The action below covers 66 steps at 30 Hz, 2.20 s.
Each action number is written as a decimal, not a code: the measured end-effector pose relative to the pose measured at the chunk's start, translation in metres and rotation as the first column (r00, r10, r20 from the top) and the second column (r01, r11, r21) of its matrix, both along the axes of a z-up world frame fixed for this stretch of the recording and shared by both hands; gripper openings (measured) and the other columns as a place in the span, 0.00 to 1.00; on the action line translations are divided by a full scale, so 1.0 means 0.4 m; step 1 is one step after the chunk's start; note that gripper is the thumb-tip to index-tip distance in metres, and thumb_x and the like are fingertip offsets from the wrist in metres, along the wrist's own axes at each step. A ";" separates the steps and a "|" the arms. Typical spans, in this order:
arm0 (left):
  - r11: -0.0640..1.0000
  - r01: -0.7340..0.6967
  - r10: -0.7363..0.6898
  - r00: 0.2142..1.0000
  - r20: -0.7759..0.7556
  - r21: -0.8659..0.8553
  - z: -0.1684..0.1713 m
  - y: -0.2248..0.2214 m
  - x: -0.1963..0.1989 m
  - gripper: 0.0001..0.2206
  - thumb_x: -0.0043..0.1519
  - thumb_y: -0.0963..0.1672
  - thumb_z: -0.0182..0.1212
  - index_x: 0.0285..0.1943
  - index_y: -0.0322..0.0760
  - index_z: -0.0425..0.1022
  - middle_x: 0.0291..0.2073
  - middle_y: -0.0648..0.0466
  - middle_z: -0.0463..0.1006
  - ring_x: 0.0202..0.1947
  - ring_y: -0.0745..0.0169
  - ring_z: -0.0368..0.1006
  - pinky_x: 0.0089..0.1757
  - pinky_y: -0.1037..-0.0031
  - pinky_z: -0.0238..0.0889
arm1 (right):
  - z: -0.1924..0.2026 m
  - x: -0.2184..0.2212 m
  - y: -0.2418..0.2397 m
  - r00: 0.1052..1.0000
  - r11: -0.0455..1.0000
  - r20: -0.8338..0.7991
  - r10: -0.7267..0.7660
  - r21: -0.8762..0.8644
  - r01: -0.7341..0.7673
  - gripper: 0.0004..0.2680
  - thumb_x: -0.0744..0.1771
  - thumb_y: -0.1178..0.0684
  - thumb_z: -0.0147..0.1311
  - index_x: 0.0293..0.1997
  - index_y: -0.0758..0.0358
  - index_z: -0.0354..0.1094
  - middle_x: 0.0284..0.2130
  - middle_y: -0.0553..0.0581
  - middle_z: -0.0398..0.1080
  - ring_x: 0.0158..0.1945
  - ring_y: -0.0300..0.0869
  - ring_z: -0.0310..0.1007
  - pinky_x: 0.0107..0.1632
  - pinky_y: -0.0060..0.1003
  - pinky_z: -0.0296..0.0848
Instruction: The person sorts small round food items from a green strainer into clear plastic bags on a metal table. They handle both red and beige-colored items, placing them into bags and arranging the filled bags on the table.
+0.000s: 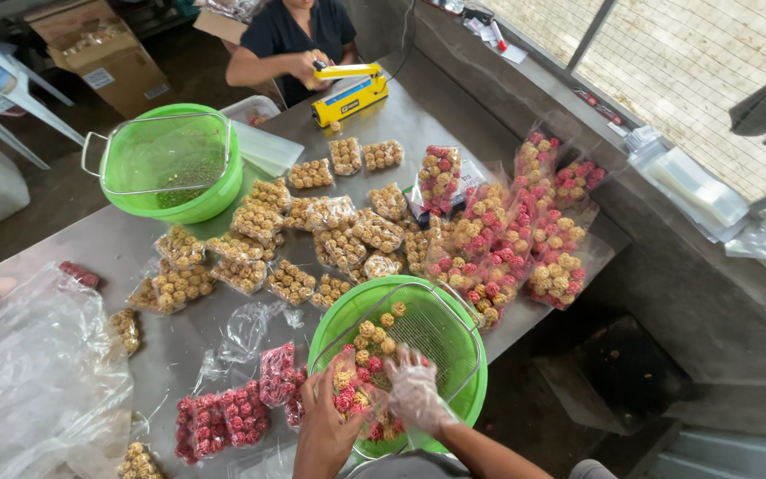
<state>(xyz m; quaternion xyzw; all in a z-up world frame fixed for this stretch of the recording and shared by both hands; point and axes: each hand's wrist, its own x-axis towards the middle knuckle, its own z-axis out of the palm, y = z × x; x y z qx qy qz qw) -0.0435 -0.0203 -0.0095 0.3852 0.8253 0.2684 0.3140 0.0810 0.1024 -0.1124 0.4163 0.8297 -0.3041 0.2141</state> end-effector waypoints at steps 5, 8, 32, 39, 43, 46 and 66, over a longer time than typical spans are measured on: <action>1.000 0.026 -0.025 0.997 -0.069 0.006 -0.003 0.001 -0.001 0.45 0.48 0.47 0.71 0.77 0.45 0.50 0.67 0.47 0.55 0.36 0.49 0.77 0.46 0.61 0.70 | -0.091 0.037 -0.014 0.976 0.955 0.062 0.209 0.202 -0.218 0.22 0.72 0.39 0.40 0.73 0.57 0.47 0.75 0.70 0.41 0.74 0.66 0.46 0.70 0.58 0.56; 0.996 0.024 -0.023 1.000 -0.008 0.089 -0.012 0.003 0.009 0.44 0.49 0.45 0.68 0.78 0.45 0.50 0.67 0.47 0.55 0.41 0.47 0.77 0.46 0.60 0.72 | -0.132 0.055 0.030 0.988 0.990 -0.131 0.076 0.125 -0.059 0.19 0.70 0.42 0.45 0.68 0.58 0.51 0.67 0.67 0.49 0.66 0.60 0.53 0.61 0.53 0.61; 0.955 0.129 -0.068 0.972 -0.225 0.267 -0.079 0.003 0.062 0.36 0.49 0.37 0.59 0.71 0.31 0.55 0.66 0.33 0.56 0.56 0.28 0.66 0.53 0.53 0.64 | 0.195 0.071 0.039 0.754 0.995 -0.650 -0.099 -0.059 0.080 0.11 0.69 0.51 0.51 0.57 0.56 0.69 0.50 0.59 0.73 0.44 0.43 0.78 0.42 0.37 0.80; 0.999 -0.014 0.023 0.983 -0.183 0.049 -0.051 0.008 0.041 0.34 0.51 0.34 0.54 0.71 0.32 0.57 0.70 0.40 0.55 0.60 0.35 0.67 0.57 0.54 0.62 | 0.047 0.073 0.053 0.920 0.966 -0.295 -0.257 -0.099 0.238 0.33 0.64 0.32 0.58 0.72 0.57 0.48 0.62 0.78 0.53 0.45 0.51 0.77 0.33 0.33 0.80; 0.999 -0.034 0.040 0.990 -0.134 0.042 -0.017 0.011 0.039 0.35 0.51 0.34 0.54 0.72 0.33 0.56 0.71 0.42 0.53 0.61 0.37 0.67 0.58 0.56 0.63 | 0.040 0.030 -0.057 0.957 0.976 0.194 0.214 0.007 -0.220 0.36 0.66 0.26 0.54 0.77 0.47 0.36 0.75 0.67 0.33 0.76 0.63 0.39 0.69 0.59 0.57; 0.999 -0.030 0.032 0.993 -0.114 0.020 -0.034 0.012 0.037 0.35 0.52 0.35 0.54 0.73 0.31 0.54 0.71 0.42 0.52 0.60 0.39 0.68 0.57 0.57 0.64 | -0.041 0.032 -0.095 0.935 0.944 0.150 0.320 0.037 -0.329 0.27 0.69 0.36 0.49 0.75 0.53 0.44 0.74 0.68 0.40 0.76 0.61 0.40 0.73 0.59 0.48; 0.995 0.089 -0.083 0.990 -0.113 0.051 0.014 0.023 0.072 0.40 0.47 0.37 0.64 0.72 0.39 0.53 0.71 0.38 0.51 0.58 0.32 0.67 0.54 0.53 0.65 | 0.122 0.108 0.089 0.272 0.244 -0.347 -0.897 -0.904 -0.350 0.15 0.65 0.57 0.62 0.54 0.60 0.62 0.47 0.61 0.71 0.52 0.50 0.75 0.54 0.57 0.82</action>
